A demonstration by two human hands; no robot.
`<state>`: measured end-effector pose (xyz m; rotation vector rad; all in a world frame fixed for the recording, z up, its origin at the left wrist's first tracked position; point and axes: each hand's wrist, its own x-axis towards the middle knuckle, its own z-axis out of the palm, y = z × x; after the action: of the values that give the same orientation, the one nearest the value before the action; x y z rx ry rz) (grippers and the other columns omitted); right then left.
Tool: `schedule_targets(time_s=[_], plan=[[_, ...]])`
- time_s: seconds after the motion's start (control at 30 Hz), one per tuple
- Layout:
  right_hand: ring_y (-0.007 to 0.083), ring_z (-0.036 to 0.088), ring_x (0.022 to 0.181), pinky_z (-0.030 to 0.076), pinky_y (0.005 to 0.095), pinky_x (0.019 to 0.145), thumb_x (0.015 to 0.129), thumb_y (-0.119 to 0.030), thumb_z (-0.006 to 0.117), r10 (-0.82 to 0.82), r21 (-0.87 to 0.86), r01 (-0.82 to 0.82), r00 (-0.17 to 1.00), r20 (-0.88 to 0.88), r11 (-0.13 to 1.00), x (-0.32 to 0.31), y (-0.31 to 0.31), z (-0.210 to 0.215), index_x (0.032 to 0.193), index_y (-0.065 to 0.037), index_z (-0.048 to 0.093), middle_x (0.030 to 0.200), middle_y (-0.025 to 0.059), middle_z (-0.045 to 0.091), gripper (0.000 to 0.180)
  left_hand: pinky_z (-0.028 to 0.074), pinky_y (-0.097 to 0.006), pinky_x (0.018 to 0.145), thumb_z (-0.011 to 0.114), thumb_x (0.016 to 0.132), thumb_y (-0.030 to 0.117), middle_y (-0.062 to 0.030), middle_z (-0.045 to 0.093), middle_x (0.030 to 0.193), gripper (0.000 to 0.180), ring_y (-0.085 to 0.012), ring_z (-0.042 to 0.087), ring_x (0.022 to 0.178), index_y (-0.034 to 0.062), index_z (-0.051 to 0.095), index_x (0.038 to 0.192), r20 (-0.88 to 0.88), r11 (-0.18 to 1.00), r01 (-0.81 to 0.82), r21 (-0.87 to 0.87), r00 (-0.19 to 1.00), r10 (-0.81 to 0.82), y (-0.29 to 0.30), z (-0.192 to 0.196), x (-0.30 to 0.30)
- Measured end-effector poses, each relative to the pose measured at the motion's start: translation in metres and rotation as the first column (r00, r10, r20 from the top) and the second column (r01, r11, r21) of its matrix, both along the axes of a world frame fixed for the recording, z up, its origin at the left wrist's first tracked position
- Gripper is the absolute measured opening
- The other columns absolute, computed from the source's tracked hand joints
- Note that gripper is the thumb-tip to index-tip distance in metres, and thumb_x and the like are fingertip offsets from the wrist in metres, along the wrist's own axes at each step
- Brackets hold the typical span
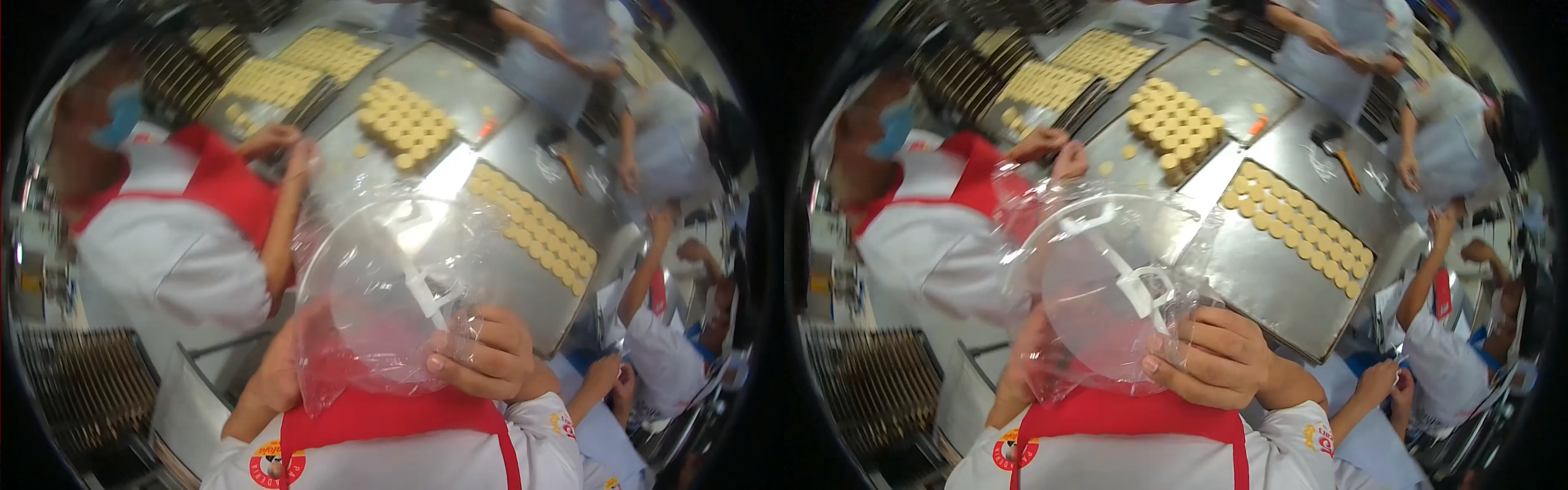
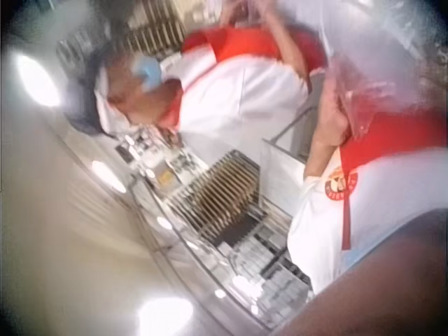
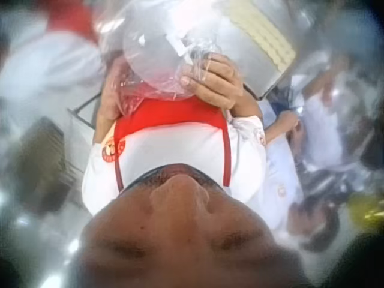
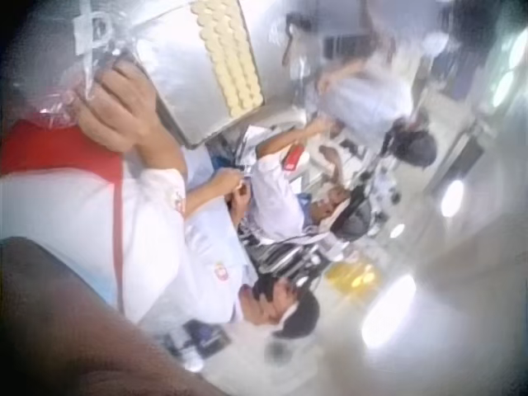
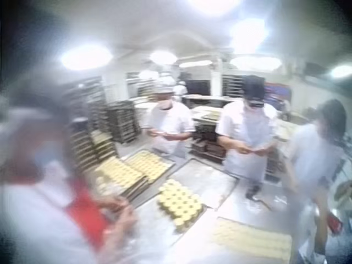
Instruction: The person assembles plastic face shields by removing components from a plastic bag and attaching white plastic frames to clear plastic shields.
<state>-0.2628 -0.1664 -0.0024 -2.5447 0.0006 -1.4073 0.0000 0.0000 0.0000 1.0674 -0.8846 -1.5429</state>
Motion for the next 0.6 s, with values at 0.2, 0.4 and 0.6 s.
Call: schedule_targets(time_s=[0.2,0.4,0.6], plan=[[0.0255,0.071,0.094,0.063,0.038,0.081,0.081,-0.01,0.08,0.238,-0.088,-0.238,0.971,-0.017,0.967,0.116,0.055,0.02,0.106,-0.006,0.079,0.105,0.0085,0.076,0.026,0.039,-0.05,0.121,0.078,0.096,0.024,-0.0183,0.042,0.162,0.103,-0.0352,0.045,0.149,0.0004,0.009,0.169,-0.067,0.872,-0.431,-0.232,0.901,0.428,0.072,0.061,0.06],[0.0283,0.073,0.087,0.066,0.0429,0.078,0.08,-0.006,0.08,0.37,-0.066,-0.365,0.926,0.075,0.929,0.196,0.104,0.023,0.099,-0.01,0.076,0.099,0.0137,0.074,0.02,0.044,-0.048,0.118,0.065,0.103,0.014,-0.0189,0.045,0.161,0.08,-0.0338,0.05,0.146,-0.0008,0.02,0.167,-0.183,0.789,-0.532,-0.309,0.847,0.499,0.128,0.042,0.134],[0.032,0.073,0.089,0.066,0.046,0.087,0.073,-0.002,0.078,0.289,0.063,-0.288,0.957,-0.016,0.956,0.248,0.166,0.016,0.08,-0.003,0.061,0.101,0.0163,0.074,0.019,0.047,-0.045,0.115,0.056,0.108,0.013,-0.0179,0.048,0.159,0.069,-0.0308,0.058,0.136,0.0004,0.022,0.167,-0.318,0.74,-0.622,-0.255,0.777,0.544,0.192,0.026,0.193]])
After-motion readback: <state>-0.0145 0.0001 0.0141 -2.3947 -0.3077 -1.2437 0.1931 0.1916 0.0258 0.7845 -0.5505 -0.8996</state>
